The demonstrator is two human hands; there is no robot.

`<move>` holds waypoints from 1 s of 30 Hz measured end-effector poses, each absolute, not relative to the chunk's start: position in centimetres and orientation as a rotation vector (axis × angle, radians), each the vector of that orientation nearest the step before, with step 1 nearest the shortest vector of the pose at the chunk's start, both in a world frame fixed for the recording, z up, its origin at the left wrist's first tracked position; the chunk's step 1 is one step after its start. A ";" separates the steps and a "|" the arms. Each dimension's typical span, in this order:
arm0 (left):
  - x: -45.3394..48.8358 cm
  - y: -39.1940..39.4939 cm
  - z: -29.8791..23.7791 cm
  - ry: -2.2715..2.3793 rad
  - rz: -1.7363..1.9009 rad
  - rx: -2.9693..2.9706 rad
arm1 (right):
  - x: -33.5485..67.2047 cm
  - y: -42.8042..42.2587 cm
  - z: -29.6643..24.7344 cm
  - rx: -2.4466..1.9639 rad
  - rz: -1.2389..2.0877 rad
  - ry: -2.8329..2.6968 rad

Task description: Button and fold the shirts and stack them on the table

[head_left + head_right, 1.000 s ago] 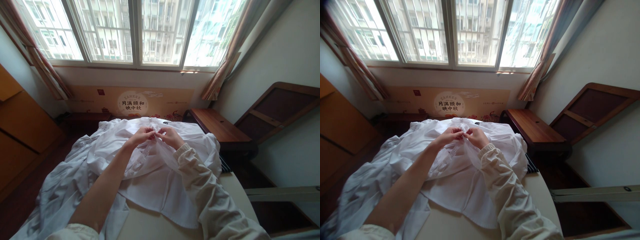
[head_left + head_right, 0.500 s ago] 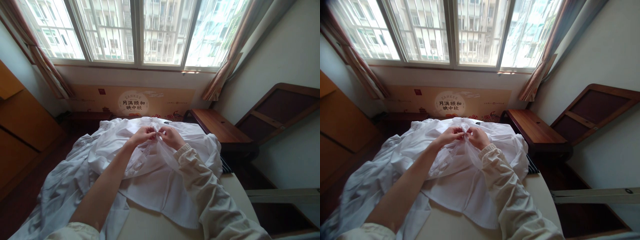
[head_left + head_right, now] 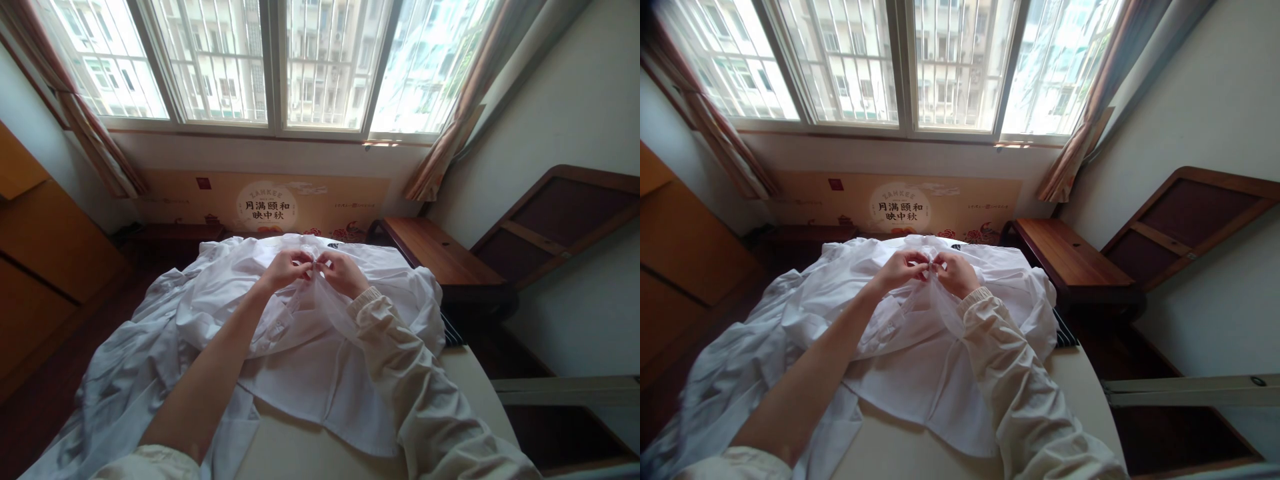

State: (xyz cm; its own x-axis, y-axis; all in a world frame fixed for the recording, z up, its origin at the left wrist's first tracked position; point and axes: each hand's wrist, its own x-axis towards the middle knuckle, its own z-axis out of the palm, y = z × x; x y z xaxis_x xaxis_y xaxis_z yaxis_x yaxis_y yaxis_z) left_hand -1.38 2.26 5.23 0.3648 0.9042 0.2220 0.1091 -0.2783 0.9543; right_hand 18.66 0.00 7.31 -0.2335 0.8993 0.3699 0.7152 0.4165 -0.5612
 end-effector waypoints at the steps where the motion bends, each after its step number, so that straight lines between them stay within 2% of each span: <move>1: -1.4 2.2 5.3 0.895 1.025 1.652 | 18.6 -0.1 7.4 -1.357 0.366 -2.016; 16: -2.3 3.2 4.4 0.835 0.901 1.537 | 18.9 0.7 6.7 -1.160 0.544 -1.999; 30: -2.4 2.4 5.8 0.864 0.963 1.657 | 19.1 0.7 6.2 -1.130 0.858 -1.888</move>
State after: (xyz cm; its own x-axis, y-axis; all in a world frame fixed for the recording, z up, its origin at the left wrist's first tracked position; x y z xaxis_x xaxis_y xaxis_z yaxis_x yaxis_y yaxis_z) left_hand -2.39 2.44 5.82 0.4294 0.8830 0.1893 0.0933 -0.2519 0.9633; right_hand 19.10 0.65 6.19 -0.3193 0.9098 0.2650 0.3988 0.3827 -0.8333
